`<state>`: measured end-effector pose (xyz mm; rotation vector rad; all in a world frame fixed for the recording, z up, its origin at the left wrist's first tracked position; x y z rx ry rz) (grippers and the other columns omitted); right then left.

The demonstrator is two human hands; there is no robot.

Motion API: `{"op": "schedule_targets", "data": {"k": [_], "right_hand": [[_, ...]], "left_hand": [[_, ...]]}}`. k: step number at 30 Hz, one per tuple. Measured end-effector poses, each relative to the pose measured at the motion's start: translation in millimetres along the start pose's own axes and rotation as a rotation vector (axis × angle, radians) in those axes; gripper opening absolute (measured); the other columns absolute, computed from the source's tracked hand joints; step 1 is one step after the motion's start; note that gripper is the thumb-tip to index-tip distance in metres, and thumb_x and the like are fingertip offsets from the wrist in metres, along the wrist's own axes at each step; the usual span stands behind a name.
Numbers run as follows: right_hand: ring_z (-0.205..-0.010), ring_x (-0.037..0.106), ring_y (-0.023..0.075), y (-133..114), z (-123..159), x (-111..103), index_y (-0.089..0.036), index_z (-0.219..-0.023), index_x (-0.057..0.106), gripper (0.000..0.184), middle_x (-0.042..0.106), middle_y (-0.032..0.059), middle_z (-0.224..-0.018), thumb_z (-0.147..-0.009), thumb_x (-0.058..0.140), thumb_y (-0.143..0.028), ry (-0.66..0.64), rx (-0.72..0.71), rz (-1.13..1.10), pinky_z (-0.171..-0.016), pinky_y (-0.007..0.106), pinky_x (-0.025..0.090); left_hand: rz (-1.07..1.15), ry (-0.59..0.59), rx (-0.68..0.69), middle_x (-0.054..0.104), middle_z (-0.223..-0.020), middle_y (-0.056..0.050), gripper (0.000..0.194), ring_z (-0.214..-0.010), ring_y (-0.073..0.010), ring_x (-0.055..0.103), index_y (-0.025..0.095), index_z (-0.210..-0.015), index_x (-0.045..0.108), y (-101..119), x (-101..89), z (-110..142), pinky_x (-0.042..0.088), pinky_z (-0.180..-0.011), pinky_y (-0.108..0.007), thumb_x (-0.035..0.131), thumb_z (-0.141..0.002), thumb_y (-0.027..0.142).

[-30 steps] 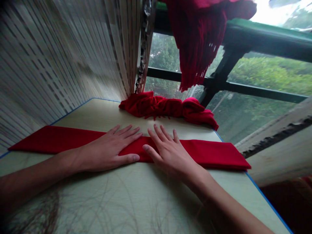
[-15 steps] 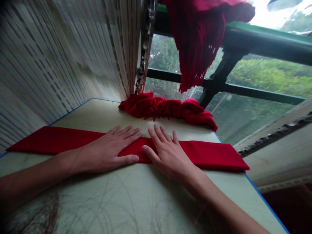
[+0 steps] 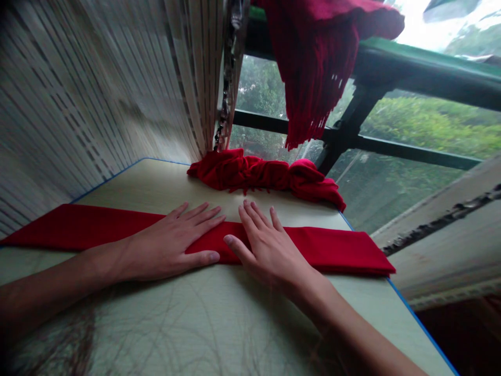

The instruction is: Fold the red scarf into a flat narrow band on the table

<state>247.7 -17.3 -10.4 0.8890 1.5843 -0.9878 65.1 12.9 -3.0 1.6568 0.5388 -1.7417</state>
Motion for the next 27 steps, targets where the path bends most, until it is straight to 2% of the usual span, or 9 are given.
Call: {"op": "schedule_targets", "data": {"k": [3,7,10,14,18,22,27], "right_hand": [[-0.160,0.017,0.0260,-0.1,0.3,1.3,-0.006,-0.163,0.027,0.084,0.024,0.0173,-0.170,-0.105,0.030,-0.066,-0.024,-0.014,-0.013,-0.130,0.056,0.013],[-0.160,0.014,0.0253,1.1,0.3,-1.7,-0.008,-0.164,0.023,0.085,0.021,0.0154,-0.171,-0.104,0.032,-0.067,0.042,-0.019,-0.019,-0.130,0.056,0.011],[-0.159,0.017,0.0258,1.0,0.1,0.8,-0.009,-0.163,0.027,0.084,0.024,0.0168,-0.170,-0.104,0.032,-0.068,-0.002,-0.016,-0.029,-0.130,0.057,0.013],[-0.160,0.013,0.0243,-0.3,0.0,-1.8,-0.008,-0.164,0.023,0.083,0.019,0.0149,-0.171,-0.105,0.030,-0.066,0.028,0.000,-0.030,-0.130,0.055,0.010],[-0.160,0.012,0.0257,-1.3,-0.2,-0.7,-0.008,-0.164,0.025,0.085,0.019,0.0163,-0.171,-0.104,0.030,-0.067,-0.019,0.001,-0.027,-0.130,0.056,0.013],[-0.161,0.006,0.0251,1.3,-0.3,-7.7,-0.012,-0.166,0.017,0.081,0.011,0.0121,-0.173,-0.105,0.029,-0.064,0.104,0.013,-0.005,-0.130,0.058,0.010],[-0.161,0.012,0.0260,2.1,-1.3,0.1,-0.009,-0.165,0.022,0.083,0.018,0.0151,-0.172,-0.105,0.029,-0.066,-0.002,0.014,-0.018,-0.130,0.058,0.012]], "left_hand": [[-0.017,-0.006,-0.008,0.012,-0.173,-0.008,0.092,-0.161,-0.0319,0.010,0.025,-0.167,0.022,-0.5,0.1,-0.6,0.007,-0.128,-0.058,0.027,-0.096,0.084],[-0.020,-0.015,-0.016,0.010,-0.173,-0.007,0.093,-0.161,-0.0307,0.008,0.025,-0.167,0.020,0.1,-0.6,-0.7,0.007,-0.129,-0.057,0.025,-0.096,0.085],[-0.023,-0.027,-0.022,0.009,-0.173,-0.006,0.093,-0.161,-0.0300,0.007,0.025,-0.167,0.019,0.5,-0.4,-0.4,0.005,-0.129,-0.056,0.025,-0.096,0.085],[-0.012,-0.015,-0.014,0.011,-0.173,-0.006,0.093,-0.161,-0.0301,0.009,0.025,-0.167,0.021,0.9,-0.5,-0.4,0.006,-0.129,-0.056,0.024,-0.096,0.085],[0.004,0.000,-0.012,0.013,-0.173,-0.008,0.094,-0.161,-0.0323,0.010,0.025,-0.166,0.023,0.5,-0.6,-0.5,0.007,-0.129,-0.057,0.027,-0.095,0.085],[0.022,0.028,0.003,0.016,-0.173,-0.009,0.091,-0.160,-0.0343,0.013,0.025,-0.165,0.028,0.4,-1.6,-0.2,0.009,-0.128,-0.059,0.032,-0.096,0.083],[0.021,0.033,0.007,0.018,-0.172,-0.009,0.091,-0.160,-0.0343,0.015,0.024,-0.165,0.029,-0.2,-0.8,-0.1,0.009,-0.128,-0.058,0.031,-0.096,0.083]]}}
Point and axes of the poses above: each hand's wrist, its own z-axis away from the middle knuckle, its own x-axis out of the palm, y = z × x, the point moved 5 cm from there along -z, towards the middle knuckle
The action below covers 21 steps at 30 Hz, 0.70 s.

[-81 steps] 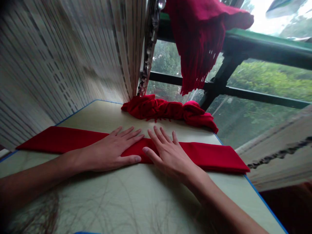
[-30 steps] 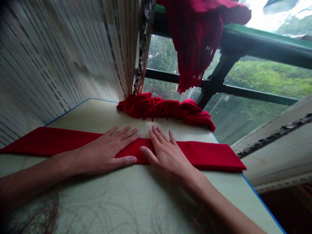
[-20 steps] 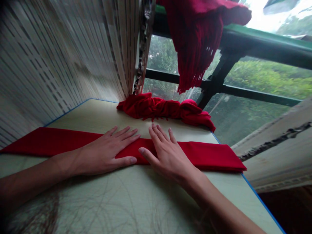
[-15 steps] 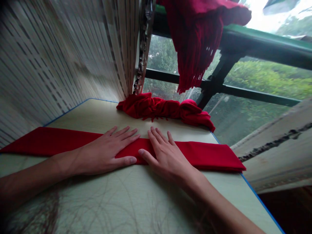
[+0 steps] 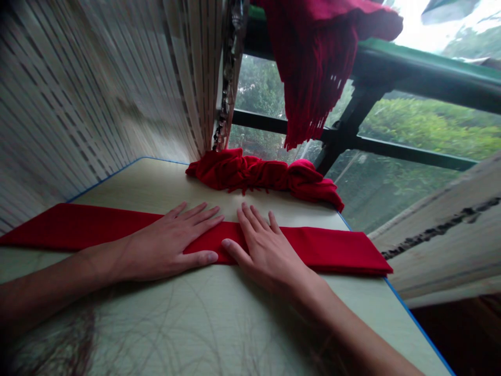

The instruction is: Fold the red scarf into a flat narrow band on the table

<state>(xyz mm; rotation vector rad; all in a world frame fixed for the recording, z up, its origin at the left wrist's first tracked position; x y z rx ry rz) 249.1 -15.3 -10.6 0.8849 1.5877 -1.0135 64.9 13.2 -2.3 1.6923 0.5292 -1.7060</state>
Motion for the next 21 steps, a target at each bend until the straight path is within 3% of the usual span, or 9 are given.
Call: {"op": "schedule_targets", "data": {"k": [3,6,11,14,18,21], "right_hand": [[-0.161,0.009,0.0251,-1.9,-0.1,-1.9,-0.009,-0.166,0.017,0.084,0.014,0.0136,-0.173,-0.105,0.028,-0.066,0.036,0.002,0.004,-0.130,0.056,0.010],[-0.160,0.013,0.0257,-3.4,0.5,0.4,-0.008,-0.164,0.024,0.084,0.019,0.0159,-0.171,-0.105,0.027,-0.067,-0.023,-0.006,-0.005,-0.130,0.056,0.010],[-0.160,0.012,0.0245,-0.5,0.8,-1.8,-0.014,-0.166,0.022,0.079,0.020,0.0133,-0.172,-0.106,0.025,-0.065,0.043,0.001,-0.007,-0.130,0.056,0.012],[-0.160,0.016,0.0259,0.8,0.5,0.4,-0.012,-0.164,0.026,0.079,0.023,0.0155,-0.171,-0.106,0.025,-0.065,-0.006,0.000,-0.005,-0.130,0.057,0.012],[-0.161,0.011,0.0241,2.4,0.5,-3.6,-0.013,-0.166,0.020,0.078,0.016,0.0121,-0.173,-0.107,0.021,-0.064,0.059,0.006,0.000,-0.130,0.057,0.009],[-0.160,0.015,0.0265,3.0,0.1,2.2,-0.014,-0.166,0.023,0.078,0.021,0.0140,-0.172,-0.106,0.024,-0.065,0.008,-0.009,0.010,-0.129,0.058,0.014]], "left_hand": [[-0.015,-0.005,-0.005,0.015,-0.173,-0.008,0.092,-0.160,-0.0337,0.014,0.026,-0.166,0.026,0.0,0.3,-0.7,0.009,-0.128,-0.057,0.028,-0.095,0.085],[-0.025,-0.017,-0.017,0.014,-0.173,-0.008,0.091,-0.160,-0.0337,0.012,0.026,-0.166,0.025,0.2,0.1,-1.4,0.008,-0.128,-0.058,0.029,-0.096,0.084],[-0.023,-0.028,-0.018,0.013,-0.173,-0.008,0.090,-0.161,-0.0331,0.011,0.026,-0.166,0.024,0.7,-0.8,-0.5,0.008,-0.128,-0.058,0.030,-0.097,0.083],[-0.020,-0.025,-0.015,0.014,-0.173,-0.008,0.090,-0.160,-0.0337,0.012,0.026,-0.166,0.026,0.9,-0.7,0.5,0.008,-0.128,-0.058,0.029,-0.096,0.083],[-0.015,-0.030,-0.021,0.012,-0.173,-0.009,0.095,-0.161,-0.0324,0.010,0.021,-0.167,0.020,0.6,0.9,0.7,0.006,-0.129,-0.056,0.028,-0.096,0.084],[-0.011,-0.032,-0.034,0.013,-0.173,-0.011,0.099,-0.161,-0.0325,0.011,0.017,-0.167,0.017,-0.5,1.9,0.1,0.006,-0.129,-0.055,0.029,-0.096,0.084]]}}
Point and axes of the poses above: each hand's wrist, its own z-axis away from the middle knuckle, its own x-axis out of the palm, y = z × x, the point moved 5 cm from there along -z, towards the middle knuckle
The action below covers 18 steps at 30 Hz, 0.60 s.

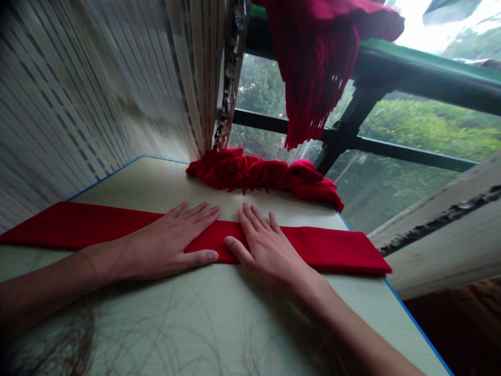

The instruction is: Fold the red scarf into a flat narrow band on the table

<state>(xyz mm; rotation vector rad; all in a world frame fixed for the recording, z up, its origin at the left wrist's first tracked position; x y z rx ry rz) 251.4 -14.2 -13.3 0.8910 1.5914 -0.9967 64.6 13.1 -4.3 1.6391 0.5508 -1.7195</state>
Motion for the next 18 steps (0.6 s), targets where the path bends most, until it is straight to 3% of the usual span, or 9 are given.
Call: {"op": "schedule_targets", "data": {"k": [7,13,18], "right_hand": [[-0.160,0.016,0.0283,5,1,6,-0.009,-0.163,0.028,0.084,0.024,0.0154,-0.170,-0.105,0.024,-0.068,-0.104,0.034,0.020,-0.129,0.058,0.017],[-0.160,0.013,0.0268,-3,3,0,-0.010,-0.165,0.022,0.083,0.019,0.0152,-0.171,-0.105,0.022,-0.068,-0.057,0.041,0.008,-0.129,0.058,0.014],[-0.160,0.012,0.0277,-7,4,5,-0.014,-0.165,0.024,0.081,0.020,0.0124,-0.171,-0.105,0.026,-0.068,-0.089,-0.023,0.009,-0.129,0.059,0.014]], "left_hand": [[-0.009,-0.004,0.005,0.008,-0.173,-0.010,0.101,-0.161,-0.0317,0.008,0.016,-0.168,0.015,-2,2.0,0,0.005,-0.129,-0.055,0.024,-0.095,0.086],[-0.005,-0.016,0.000,0.007,-0.173,-0.010,0.101,-0.161,-0.0322,0.007,0.016,-0.168,0.015,-1,1.0,1,0.004,-0.129,-0.056,0.026,-0.095,0.085],[0.013,0.002,0.022,0.007,-0.173,-0.007,0.096,-0.161,-0.0333,0.006,0.027,-0.168,0.017,-2,1.1,0,0.004,-0.128,-0.059,0.027,-0.094,0.087]]}}
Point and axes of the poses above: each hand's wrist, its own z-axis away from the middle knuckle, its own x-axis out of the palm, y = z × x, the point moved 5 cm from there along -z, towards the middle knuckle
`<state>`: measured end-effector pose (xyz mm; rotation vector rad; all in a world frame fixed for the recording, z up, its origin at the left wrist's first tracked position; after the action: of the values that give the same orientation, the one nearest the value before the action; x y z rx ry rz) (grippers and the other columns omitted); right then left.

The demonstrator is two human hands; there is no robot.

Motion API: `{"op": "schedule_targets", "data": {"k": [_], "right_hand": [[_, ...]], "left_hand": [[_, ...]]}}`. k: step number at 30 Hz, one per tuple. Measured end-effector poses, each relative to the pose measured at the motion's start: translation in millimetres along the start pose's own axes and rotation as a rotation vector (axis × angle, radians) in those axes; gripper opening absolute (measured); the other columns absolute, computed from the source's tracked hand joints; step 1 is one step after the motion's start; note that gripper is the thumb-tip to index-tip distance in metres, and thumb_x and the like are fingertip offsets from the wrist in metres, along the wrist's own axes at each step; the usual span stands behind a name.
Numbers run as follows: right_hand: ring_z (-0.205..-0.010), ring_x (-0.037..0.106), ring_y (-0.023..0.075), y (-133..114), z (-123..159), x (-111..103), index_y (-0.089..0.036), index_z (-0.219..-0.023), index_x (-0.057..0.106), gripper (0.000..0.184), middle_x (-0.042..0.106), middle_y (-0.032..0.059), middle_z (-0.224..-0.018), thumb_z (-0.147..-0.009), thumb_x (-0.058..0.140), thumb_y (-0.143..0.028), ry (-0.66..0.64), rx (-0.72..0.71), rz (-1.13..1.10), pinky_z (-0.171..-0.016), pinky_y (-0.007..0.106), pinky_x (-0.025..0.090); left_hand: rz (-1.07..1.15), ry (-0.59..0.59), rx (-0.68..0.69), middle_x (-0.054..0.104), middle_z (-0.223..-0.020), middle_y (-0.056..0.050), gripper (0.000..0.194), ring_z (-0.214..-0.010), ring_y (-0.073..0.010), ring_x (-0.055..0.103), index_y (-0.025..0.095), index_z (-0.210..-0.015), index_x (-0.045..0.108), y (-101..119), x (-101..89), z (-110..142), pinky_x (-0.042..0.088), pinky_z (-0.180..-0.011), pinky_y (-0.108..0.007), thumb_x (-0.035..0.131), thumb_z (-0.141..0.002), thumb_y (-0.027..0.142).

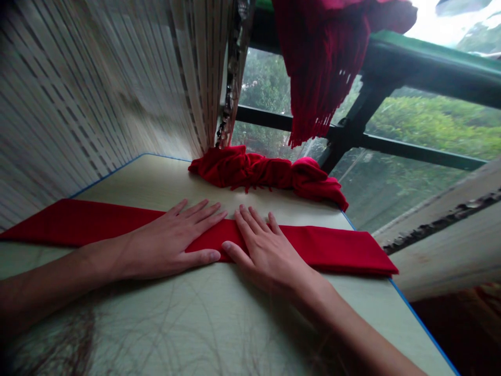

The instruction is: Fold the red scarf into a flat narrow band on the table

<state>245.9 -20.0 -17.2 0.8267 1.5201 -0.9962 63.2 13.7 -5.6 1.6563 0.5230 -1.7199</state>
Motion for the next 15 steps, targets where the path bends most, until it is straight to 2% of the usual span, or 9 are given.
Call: {"op": "schedule_targets", "data": {"k": [5,9,15], "right_hand": [[-0.160,0.013,0.0272,10.2,2.6,-2.3,-0.010,-0.165,0.023,0.082,0.023,0.0151,-0.171,-0.105,0.024,-0.067,-0.013,0.076,0.003,-0.129,0.057,0.016],[-0.160,0.011,0.0265,4.5,1.6,-3.6,-0.012,-0.165,0.020,0.080,0.020,0.0137,-0.172,-0.106,0.024,-0.066,0.025,0.043,0.010,-0.130,0.058,0.014],[-0.160,0.014,0.0285,5.6,3.1,-2.5,-0.013,-0.164,0.028,0.079,0.024,0.0134,-0.171,-0.105,0.027,-0.067,-0.030,0.061,0.010,-0.130,0.057,0.016]], "left_hand": [[0.000,-0.015,-0.002,0.007,-0.174,-0.006,0.094,-0.161,-0.0341,0.005,0.027,-0.167,0.018,0.0,0.0,0.9,0.004,-0.128,-0.061,0.025,-0.094,0.086],[-0.018,-0.033,-0.015,0.005,-0.174,-0.006,0.096,-0.161,-0.0328,0.004,0.027,-0.168,0.016,1.2,-0.7,0.9,0.004,-0.128,-0.061,0.023,-0.094,0.087],[-0.014,-0.027,-0.009,0.005,-0.174,-0.005,0.094,-0.161,-0.0329,0.003,0.028,-0.167,0.016,1.6,-0.4,-0.8,0.004,-0.128,-0.061,0.024,-0.095,0.086]]}}
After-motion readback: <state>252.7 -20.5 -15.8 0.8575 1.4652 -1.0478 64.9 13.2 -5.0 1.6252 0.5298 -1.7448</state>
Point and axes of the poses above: each hand's wrist, its own z-axis away from the middle knuckle, its own x-axis out of the palm, y = z × x, the point moved 5 cm from there along -z, towards the middle knuckle
